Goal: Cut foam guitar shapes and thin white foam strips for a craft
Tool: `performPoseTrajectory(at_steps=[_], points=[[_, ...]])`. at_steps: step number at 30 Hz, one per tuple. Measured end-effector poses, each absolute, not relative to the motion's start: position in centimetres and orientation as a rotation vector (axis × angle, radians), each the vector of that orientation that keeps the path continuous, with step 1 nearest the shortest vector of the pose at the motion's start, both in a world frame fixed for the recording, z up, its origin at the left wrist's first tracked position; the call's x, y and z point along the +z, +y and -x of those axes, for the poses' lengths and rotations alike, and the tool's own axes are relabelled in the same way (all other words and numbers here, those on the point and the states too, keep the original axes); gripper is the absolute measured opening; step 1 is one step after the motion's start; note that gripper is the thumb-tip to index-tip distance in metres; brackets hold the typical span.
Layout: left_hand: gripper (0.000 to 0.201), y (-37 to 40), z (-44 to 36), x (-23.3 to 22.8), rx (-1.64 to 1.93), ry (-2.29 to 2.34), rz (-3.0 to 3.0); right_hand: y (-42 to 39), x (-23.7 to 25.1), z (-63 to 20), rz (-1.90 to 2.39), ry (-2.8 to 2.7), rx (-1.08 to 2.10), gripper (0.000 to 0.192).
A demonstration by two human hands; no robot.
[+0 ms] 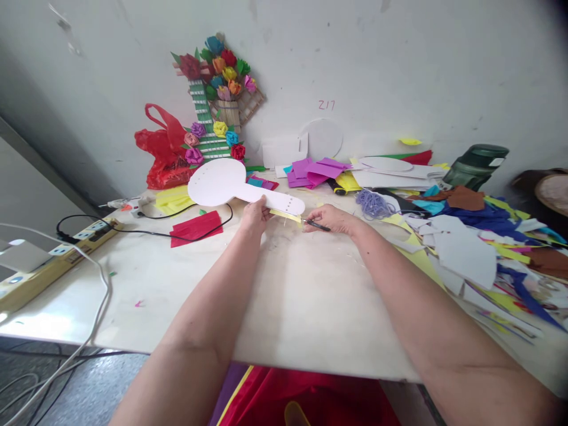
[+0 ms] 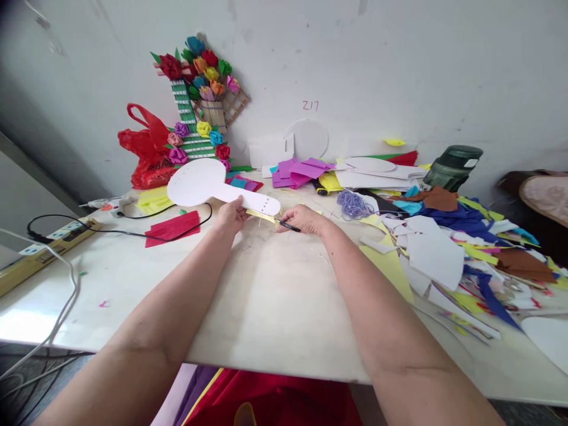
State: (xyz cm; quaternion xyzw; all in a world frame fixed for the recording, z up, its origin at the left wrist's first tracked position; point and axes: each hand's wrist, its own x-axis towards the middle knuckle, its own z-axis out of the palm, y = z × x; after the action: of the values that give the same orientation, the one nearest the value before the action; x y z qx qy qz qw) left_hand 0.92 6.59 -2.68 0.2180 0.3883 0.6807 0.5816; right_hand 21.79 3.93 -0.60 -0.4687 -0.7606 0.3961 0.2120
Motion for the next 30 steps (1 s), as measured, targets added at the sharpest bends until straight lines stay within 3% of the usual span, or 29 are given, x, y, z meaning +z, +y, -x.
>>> performPoseTrajectory(at_steps=[14, 30], points=[[0.011, 7.0, -0.5, -3.0, 1.606, 0.914, -0.494, 3.7, -0.1, -21.9, 1.306, -2.106, 1.116, 0.040], [0.016, 7.2, -0.6, -3.3, 1.592, 0.962, -0.528, 2.6, 0.9, -21.4, 1.371, -2.131, 1.115, 0.062]])
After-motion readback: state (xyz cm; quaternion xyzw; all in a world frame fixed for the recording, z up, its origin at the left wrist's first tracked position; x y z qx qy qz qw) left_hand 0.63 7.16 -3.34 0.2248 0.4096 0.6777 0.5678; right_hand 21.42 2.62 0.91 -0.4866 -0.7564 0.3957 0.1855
